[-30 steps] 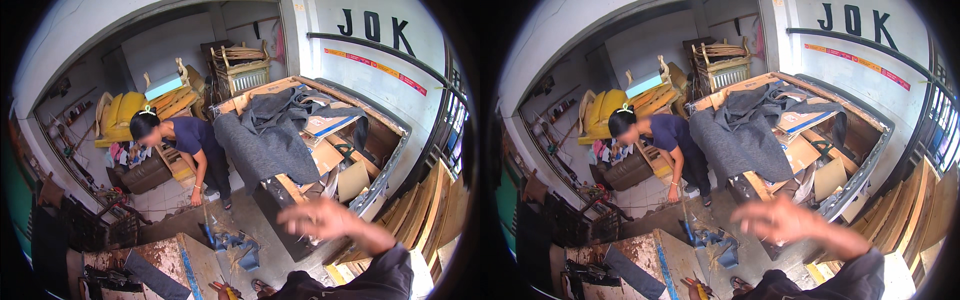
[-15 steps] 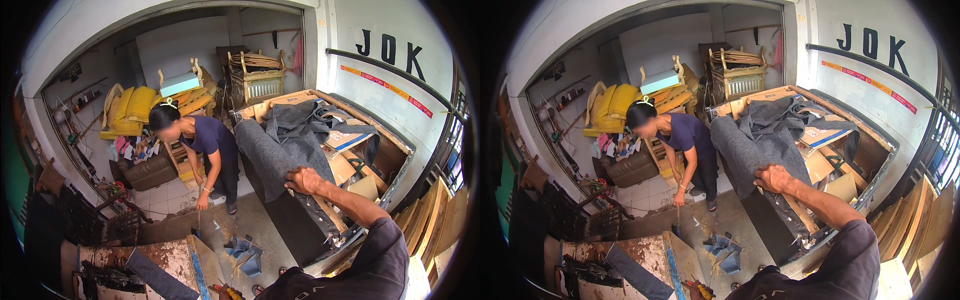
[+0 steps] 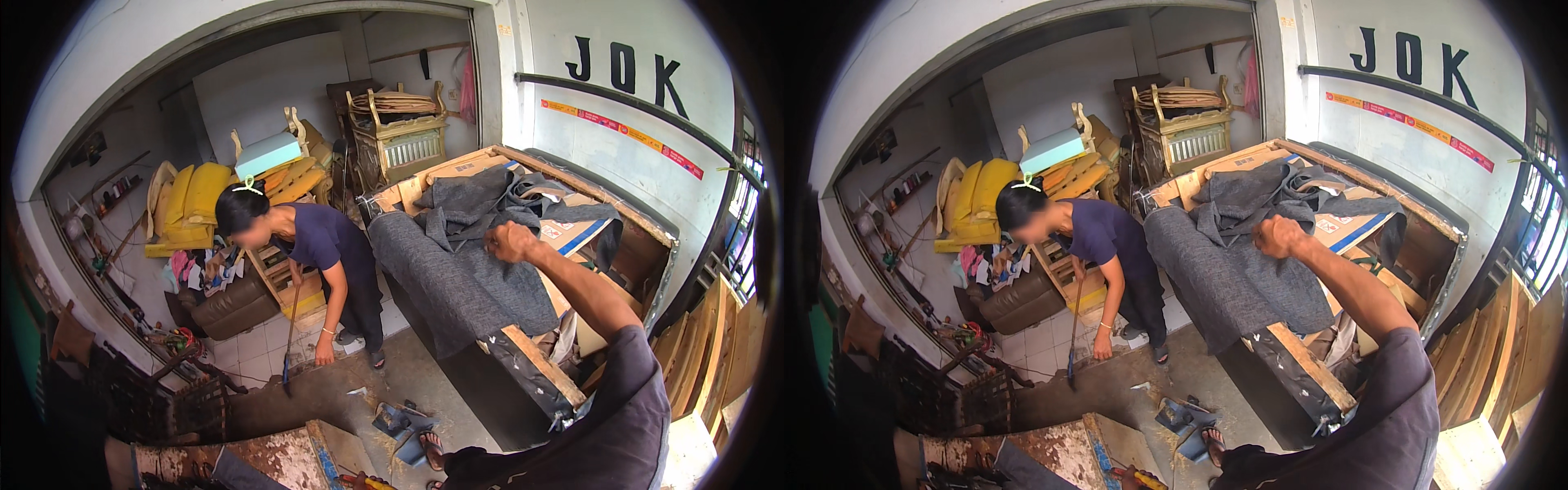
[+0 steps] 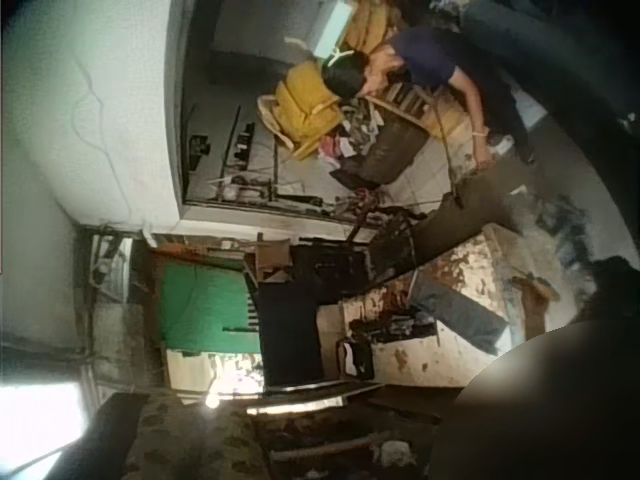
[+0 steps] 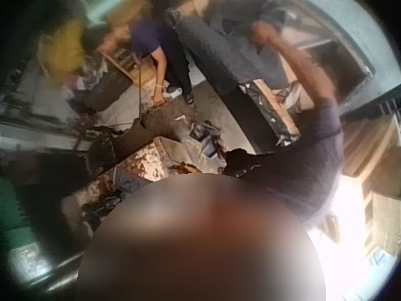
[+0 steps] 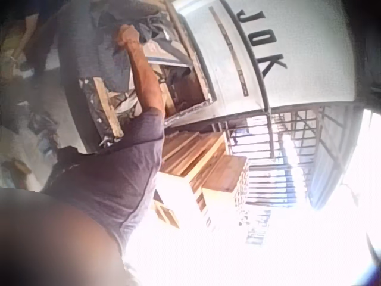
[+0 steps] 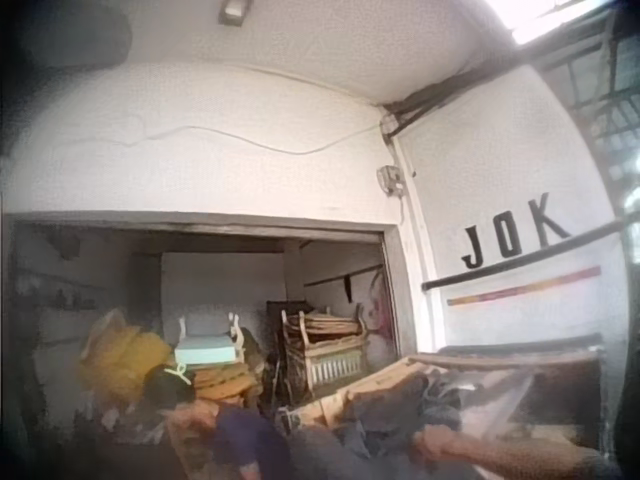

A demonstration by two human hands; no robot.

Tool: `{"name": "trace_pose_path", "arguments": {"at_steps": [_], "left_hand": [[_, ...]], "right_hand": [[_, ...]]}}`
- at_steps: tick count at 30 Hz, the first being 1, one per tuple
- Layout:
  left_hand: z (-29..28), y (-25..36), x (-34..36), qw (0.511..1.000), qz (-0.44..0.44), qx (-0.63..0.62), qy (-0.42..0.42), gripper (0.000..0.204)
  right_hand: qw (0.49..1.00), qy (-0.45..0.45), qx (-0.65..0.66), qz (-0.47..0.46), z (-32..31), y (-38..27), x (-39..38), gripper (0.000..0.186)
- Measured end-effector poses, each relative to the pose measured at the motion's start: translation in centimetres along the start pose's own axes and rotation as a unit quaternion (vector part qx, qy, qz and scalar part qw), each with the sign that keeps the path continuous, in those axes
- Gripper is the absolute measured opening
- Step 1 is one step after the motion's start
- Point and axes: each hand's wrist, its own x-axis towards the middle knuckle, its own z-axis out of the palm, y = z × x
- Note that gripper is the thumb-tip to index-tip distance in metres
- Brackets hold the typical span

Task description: The person uses a screwdriver to remove the seat of a scooter, then walks to a sewing machine and sews a piece of dark fabric. The person guides the fabric through the machine and trims excess material.

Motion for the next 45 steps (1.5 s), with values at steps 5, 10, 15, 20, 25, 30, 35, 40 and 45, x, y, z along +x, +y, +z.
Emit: {"name": "trace_pose_path", "arguments": {"at_steps": [5, 10, 15, 20, 25, 30, 35, 40, 45], "left_hand": [[4.6, 2.1, 2.4, 0.997, -0.027, 0.049, -0.056, 0.018], [7.9, 4.0, 6.4, 0.996, -0.054, 0.037, -0.055, 0.015], [12.3, 5.1, 10.4, 0.995, -0.044, 0.050, -0.075, 0.012], [17.9, 6.7, 11.3, 0.991, 0.002, 0.107, 0.078, 0.013], [21.1, 6.6, 11.8, 0.991, -0.028, 0.117, 0.050, 0.011], [21.6, 5.4, 12.1, 0.990, -0.033, 0.116, 0.076, 0.010], [22.1, 6.5, 13.0, 0.993, -0.063, 0.092, 0.027, 0.007], [25.1, 7.9, 12.0, 0.988, -0.028, 0.140, -0.052, 0.008], [31.0, 9.0, 7.2, 0.987, 0.000, 0.082, -0.137, 0.012]], "right_hand": [[0.983, 0.028, -0.116, 0.142, 6.4, 3.9, 5.5, 0.044], [0.958, 0.031, -0.133, 0.251, 9.2, 5.6, 6.4, 0.052], [0.965, 0.146, -0.024, 0.218, 4.7, 8.2, 7.6, 0.037], [0.920, 0.316, -0.066, 0.223, -4.9, 14.1, 10.2, 0.034], [0.869, 0.366, -0.054, 0.330, -14.5, 21.2, 11.5, 0.039], [0.849, 0.420, -0.027, 0.321, -20.1, 25.0, 11.3, 0.038], [0.812, 0.517, -0.019, 0.270, -25.5, 22.0, 10.7, 0.040], [0.775, 0.622, -0.068, 0.087, -30.5, 9.4, 9.2, 0.047], [0.788, 0.590, 0.134, -0.115, -30.3, -4.0, 5.7, 0.031]]}}
